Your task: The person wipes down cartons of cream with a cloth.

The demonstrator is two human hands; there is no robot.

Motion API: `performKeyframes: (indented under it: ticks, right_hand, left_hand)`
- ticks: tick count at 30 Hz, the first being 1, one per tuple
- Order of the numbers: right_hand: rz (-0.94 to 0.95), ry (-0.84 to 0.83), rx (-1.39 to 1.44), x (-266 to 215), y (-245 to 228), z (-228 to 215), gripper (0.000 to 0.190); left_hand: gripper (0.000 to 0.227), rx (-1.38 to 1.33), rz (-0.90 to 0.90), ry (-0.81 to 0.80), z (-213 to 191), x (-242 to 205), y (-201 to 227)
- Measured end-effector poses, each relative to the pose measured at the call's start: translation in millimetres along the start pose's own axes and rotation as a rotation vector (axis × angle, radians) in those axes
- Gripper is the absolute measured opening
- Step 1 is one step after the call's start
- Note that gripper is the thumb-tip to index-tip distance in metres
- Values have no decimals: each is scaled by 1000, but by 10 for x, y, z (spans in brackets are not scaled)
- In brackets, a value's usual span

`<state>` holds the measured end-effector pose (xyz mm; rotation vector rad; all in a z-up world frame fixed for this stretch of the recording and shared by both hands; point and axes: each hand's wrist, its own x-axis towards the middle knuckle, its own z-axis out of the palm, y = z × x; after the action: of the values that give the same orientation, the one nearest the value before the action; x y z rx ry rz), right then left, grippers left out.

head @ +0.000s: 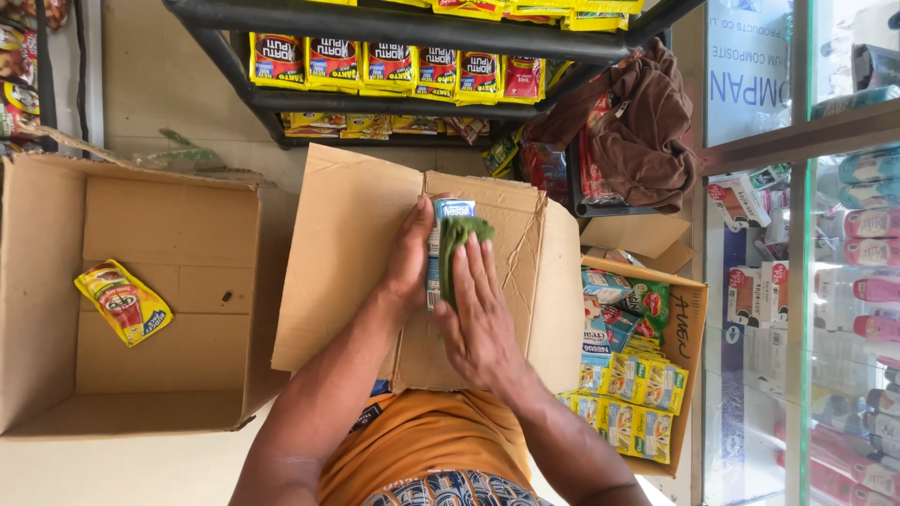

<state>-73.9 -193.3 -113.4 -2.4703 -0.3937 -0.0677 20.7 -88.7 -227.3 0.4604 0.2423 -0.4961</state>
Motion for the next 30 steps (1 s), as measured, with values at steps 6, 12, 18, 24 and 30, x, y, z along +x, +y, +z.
performKeyframes:
  ticks: [6, 12, 18, 24, 30]
  right_hand:
    - [38, -20, 25, -170, -52, 9, 61]
    - [-57, 69, -46, 485, 210, 44, 61]
    - [222, 164, 149, 765, 400, 73, 57]
    - [451, 344, 677, 396, 839, 199, 52]
    - [759, 484, 1710, 258, 615, -196, 54]
  left_hand:
    - [54, 85, 43, -19, -133, 101, -49]
    - [54, 78, 24, -83, 111, -47, 104]
    - [56, 256, 127, -100, -99, 19, -93]
    - [67, 44, -76, -113, 203, -149, 150]
    - [58, -393, -142, -424, 33, -107, 297]
